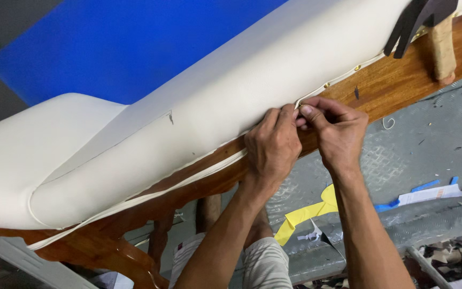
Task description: The person attaches a white piping cord along the edge of white vinyl upholstery on a wooden chair frame, positioning brass tacks by hand and hammering them in with a claw hammer. They work progressively along the frame, pressing the fabric edge and cord in place and adding tacks one at a time.
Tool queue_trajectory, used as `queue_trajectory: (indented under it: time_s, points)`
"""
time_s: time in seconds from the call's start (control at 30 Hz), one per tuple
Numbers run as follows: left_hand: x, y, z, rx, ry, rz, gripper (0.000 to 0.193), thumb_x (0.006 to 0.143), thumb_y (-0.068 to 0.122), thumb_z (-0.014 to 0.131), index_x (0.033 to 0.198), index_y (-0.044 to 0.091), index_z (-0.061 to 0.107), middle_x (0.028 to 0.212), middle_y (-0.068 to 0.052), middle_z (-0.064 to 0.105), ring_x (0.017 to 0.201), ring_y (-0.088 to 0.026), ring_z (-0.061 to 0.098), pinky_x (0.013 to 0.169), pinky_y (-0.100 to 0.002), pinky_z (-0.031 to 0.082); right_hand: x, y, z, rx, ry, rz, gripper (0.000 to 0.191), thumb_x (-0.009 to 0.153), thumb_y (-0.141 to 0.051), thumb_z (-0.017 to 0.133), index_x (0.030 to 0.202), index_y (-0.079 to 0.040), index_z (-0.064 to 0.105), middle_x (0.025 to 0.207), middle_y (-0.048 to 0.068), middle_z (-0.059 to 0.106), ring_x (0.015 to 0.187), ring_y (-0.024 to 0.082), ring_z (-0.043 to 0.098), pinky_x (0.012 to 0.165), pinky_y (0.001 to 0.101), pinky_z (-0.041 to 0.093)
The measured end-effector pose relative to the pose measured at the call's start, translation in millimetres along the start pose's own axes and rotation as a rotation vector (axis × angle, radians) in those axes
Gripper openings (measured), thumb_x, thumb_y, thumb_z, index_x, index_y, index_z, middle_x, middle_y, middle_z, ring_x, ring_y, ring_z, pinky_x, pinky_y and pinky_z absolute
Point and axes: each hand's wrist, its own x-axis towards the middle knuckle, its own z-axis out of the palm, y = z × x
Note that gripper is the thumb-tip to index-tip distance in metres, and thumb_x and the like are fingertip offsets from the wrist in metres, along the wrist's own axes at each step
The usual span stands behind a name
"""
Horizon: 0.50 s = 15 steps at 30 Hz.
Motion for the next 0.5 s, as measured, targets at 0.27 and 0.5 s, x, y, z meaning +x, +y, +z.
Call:
queue_trajectory:
  time_s: [0.27,0.5]
  points:
    - [7,9,-12,-0.006,-0.006,-0.023,0.015,0.096,-0.002,0.066,0.11,-0.005,0.068,0.088,-0.015,0.071,0.074,-0.028,0.074,0.063,-0.039,0.059,-3,-8,8,-0.023,0.04,0.035,0.01,0.096,0.004,0.072,0.104,0.007,0.075,0.089,0.01,0.076,0.075,0.012,0.071,0.069,0.0246,0.06]
    - [9,8,-14,-0.028,-0.027,-0.044,0.014,0.098,-0.002,0.066,0.112,-0.006,0.067,0.087,-0.015,0.068,0.073,-0.027,0.073,0.061,-0.038,0.059,-6,-12,15,-0.036,0.074,0.029,0.009,0.096,0.004,0.072,0.103,0.006,0.076,0.089,0.009,0.076,0.076,0.012,0.071,0.07,0.0246,0.061]
